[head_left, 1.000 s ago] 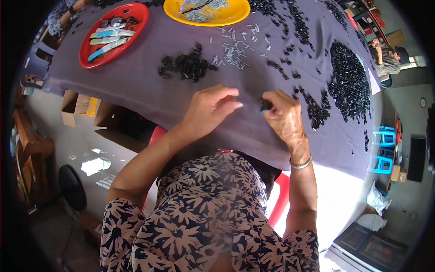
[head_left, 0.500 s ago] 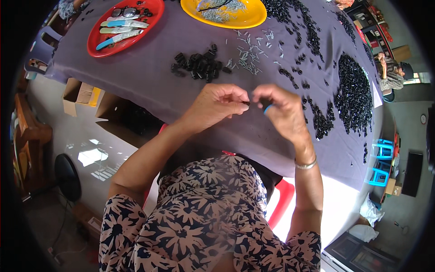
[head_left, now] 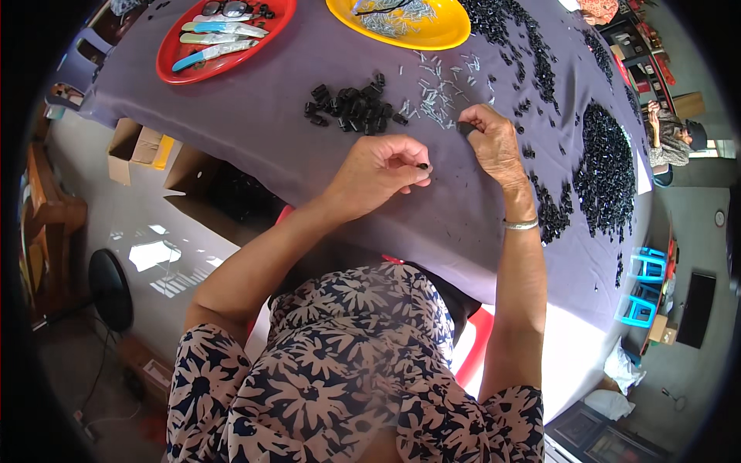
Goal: The person assembles components by picking up small black plastic parts and pins from the table, inserting a pin into each plastic part by hand, and placing the assembled pieces on the table.
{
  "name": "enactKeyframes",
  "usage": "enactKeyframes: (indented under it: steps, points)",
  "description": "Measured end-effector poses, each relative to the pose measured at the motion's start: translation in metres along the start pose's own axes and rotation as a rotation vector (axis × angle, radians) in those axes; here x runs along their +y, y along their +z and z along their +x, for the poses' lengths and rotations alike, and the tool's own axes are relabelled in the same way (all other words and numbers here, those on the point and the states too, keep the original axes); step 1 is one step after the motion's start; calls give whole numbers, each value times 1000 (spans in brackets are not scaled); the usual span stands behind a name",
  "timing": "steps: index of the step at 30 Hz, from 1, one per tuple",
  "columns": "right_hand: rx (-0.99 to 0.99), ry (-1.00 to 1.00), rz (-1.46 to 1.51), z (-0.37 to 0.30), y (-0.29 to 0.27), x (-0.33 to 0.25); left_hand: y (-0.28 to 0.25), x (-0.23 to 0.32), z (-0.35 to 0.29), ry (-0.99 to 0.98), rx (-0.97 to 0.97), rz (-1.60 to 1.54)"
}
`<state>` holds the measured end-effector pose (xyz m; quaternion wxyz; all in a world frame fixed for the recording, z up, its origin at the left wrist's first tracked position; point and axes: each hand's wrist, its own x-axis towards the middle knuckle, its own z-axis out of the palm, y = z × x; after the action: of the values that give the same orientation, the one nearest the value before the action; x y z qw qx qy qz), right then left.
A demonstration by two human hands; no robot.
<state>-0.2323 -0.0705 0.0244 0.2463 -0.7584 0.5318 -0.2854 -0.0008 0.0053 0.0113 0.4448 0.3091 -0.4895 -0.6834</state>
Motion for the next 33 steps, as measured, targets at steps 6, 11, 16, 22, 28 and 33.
enactKeyframes:
  steps: [6,11,16,22,28,33]
  points:
    - [7,94,358,-22,1,-16,-1,-8,6,113,47,169]
    - [-58,15,473,-41,10,-56,-2,-11,13,226,78,393]
    - [-53,-96,181,-44,9,-69,-1,-6,12,275,130,489]
    - [-71,-103,43,-45,11,-77,-2,-7,10,367,114,639]
    - [-65,-93,7,-44,8,-83,-3,-9,10,381,117,625]
    - [-87,-150,-80,-42,8,-84,-3,-10,12,381,119,665]
